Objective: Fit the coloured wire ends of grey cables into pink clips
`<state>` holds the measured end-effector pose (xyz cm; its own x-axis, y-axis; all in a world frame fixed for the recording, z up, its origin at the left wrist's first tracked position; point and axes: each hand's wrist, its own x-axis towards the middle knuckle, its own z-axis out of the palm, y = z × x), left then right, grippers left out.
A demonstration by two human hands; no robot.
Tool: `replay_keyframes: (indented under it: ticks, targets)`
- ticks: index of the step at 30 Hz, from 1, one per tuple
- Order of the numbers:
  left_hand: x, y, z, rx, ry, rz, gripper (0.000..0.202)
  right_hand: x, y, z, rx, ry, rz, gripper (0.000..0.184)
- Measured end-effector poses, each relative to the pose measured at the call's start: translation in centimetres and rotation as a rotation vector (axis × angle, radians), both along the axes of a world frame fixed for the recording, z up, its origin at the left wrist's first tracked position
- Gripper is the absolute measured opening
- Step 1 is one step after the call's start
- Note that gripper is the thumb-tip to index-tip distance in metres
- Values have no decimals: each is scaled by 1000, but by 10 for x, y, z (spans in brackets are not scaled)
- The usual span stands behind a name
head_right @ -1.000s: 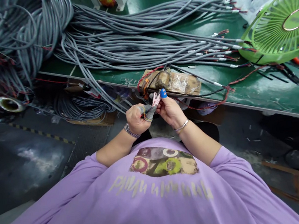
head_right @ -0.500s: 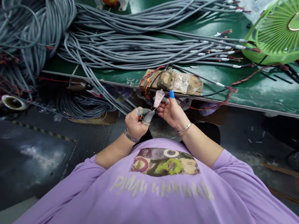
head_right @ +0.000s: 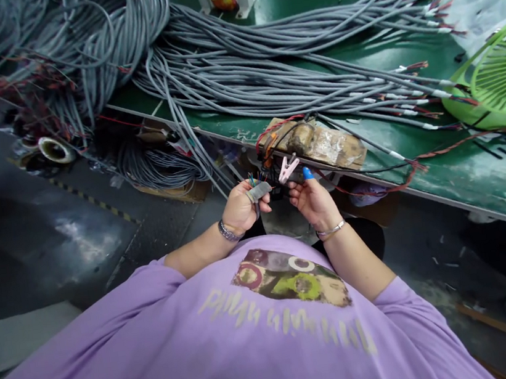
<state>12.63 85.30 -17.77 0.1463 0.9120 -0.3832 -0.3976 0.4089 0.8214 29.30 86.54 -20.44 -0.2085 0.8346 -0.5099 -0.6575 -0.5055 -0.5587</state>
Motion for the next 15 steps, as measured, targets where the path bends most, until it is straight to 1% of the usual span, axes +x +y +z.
replay_keyframes:
  ticks: [6,12,15]
  targets:
    - [2,-2,0,-44,-6,8,44,2,-4,0,-7,-16,-7,26]
    - [5,-6,4,-80,-18,-11,42,4,-7,0,-7,-24,-20,23]
    - [7,-7,0,-86,-2,-25,40,5,-9,0,-10,-21,-39,24]
